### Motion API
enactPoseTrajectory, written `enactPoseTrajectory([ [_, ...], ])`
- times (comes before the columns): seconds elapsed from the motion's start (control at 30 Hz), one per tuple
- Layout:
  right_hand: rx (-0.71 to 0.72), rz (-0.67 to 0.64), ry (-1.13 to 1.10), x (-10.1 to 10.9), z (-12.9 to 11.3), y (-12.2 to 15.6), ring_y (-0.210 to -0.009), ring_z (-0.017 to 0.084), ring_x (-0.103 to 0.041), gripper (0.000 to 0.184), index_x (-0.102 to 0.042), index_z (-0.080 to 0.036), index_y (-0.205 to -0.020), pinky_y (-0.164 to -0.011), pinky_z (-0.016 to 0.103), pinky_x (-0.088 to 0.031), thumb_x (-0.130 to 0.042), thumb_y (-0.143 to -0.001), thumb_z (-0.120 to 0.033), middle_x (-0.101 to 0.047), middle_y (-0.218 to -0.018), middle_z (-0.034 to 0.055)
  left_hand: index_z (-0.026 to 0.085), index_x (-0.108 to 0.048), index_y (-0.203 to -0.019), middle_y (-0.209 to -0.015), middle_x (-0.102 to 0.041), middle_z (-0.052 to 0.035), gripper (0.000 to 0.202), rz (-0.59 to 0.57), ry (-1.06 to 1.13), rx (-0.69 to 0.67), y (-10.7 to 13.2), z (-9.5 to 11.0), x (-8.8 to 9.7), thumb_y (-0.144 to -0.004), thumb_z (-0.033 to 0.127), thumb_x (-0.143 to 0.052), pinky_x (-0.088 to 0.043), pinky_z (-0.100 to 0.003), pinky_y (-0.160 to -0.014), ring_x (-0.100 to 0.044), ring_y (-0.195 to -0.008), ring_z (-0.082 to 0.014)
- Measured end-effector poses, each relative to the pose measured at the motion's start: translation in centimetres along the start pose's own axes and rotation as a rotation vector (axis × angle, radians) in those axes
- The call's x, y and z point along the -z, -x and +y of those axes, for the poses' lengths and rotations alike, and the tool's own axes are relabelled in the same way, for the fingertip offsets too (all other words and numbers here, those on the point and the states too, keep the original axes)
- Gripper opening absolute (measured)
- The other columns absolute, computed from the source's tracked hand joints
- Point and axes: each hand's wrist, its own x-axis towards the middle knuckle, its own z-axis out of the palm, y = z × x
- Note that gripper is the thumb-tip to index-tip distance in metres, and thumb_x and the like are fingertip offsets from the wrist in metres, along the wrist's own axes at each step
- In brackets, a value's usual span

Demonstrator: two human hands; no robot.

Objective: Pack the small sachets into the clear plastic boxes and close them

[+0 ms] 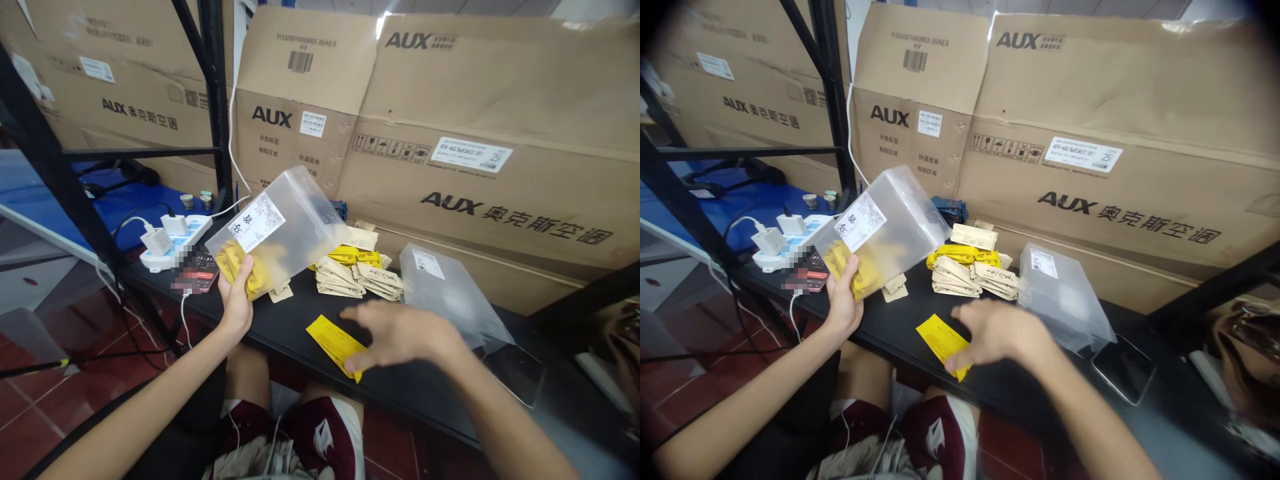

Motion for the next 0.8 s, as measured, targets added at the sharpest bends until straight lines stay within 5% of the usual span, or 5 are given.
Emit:
enactPoseTrajectory([
  [0.17, -0.022, 0.084, 0.024, -4.9, -1.2, 1.6, -0.122, 0.043, -0.074, 0.052, -0.070, -0.013, -0.144, -0.106, 0.058, -0.057, -0.074, -0.094, -0.029, -0.074, -0.137, 0.0222, 0.026, -0.069, -0.144, -0.156, -0.065, -0.0137, 0.068, -0.066, -0.010, 0.021, 0.2, 0.1, 0.1, -0.082, 0.042, -0.093, -0.050, -0.050, -0.122, -0.063, -0.143, -0.0351],
  [0.4, 0.180, 0.772, -0.612, 3.2, 6.1, 0.6, -0.099, 0.030, -0.074, 0.038, -0.074, -0.026, -0.113, -0.080, 0.044, -0.062, -0.081, -0.075, -0.028, -0.077, -0.116, 0.0075, 0.026, -0.072, -0.139, -0.152, -0.068, -0.0132, 0.064, -0.068, 0.005, 0.042, 0.4, 0.2, 0.0, -0.081, 0.042, -0.094, -0.054, -0.049, -0.117, -0.065, -0.141, -0.0361],
  [0.53, 0.372, 1.036, -0.796, 6.4, 6.2, -0.7, -0.093, 0.027, -0.072, 0.051, -0.070, -0.031, -0.110, -0.071, 0.040, -0.060, -0.092, -0.063, -0.031, -0.071, -0.114, 0.0048, 0.022, -0.072, -0.136, -0.149, -0.069, -0.0155, 0.065, -0.094, 0.005, 0.104, 0.3, 0.2, 0.0, -0.078, 0.042, -0.095, -0.055, -0.050, -0.116, -0.067, -0.138, -0.0376],
  [0.67, 0.439, 1.023, -0.897, 7.4, 3.8, -2.8, -0.086, 0.026, -0.073, 0.074, -0.061, -0.036, -0.129, -0.059, 0.038, -0.058, -0.094, -0.063, -0.042, -0.072, -0.124, 0.0063, 0.021, -0.071, -0.138, -0.147, -0.070, -0.0183, 0.067, -0.145, -0.019, 0.110, 0.4, 0.0, 0.3, -0.079, 0.043, -0.095, -0.057, -0.049, -0.113, -0.070, -0.133, -0.0371],
  [0.8, 0.479, 0.688, -0.723, 7.7, 0.7, -4.5, -0.093, 0.029, -0.076, 0.062, -0.071, -0.027, -0.118, -0.074, 0.043, -0.064, -0.097, -0.065, -0.046, -0.079, -0.109, 0.0060, 0.021, -0.069, -0.141, -0.144, -0.072, -0.0169, 0.068, -0.208, -0.053, 0.100, 0.4, -0.4, 0.6, -0.081, 0.042, -0.093, -0.059, -0.045, -0.109, -0.073, -0.128, -0.0351],
])
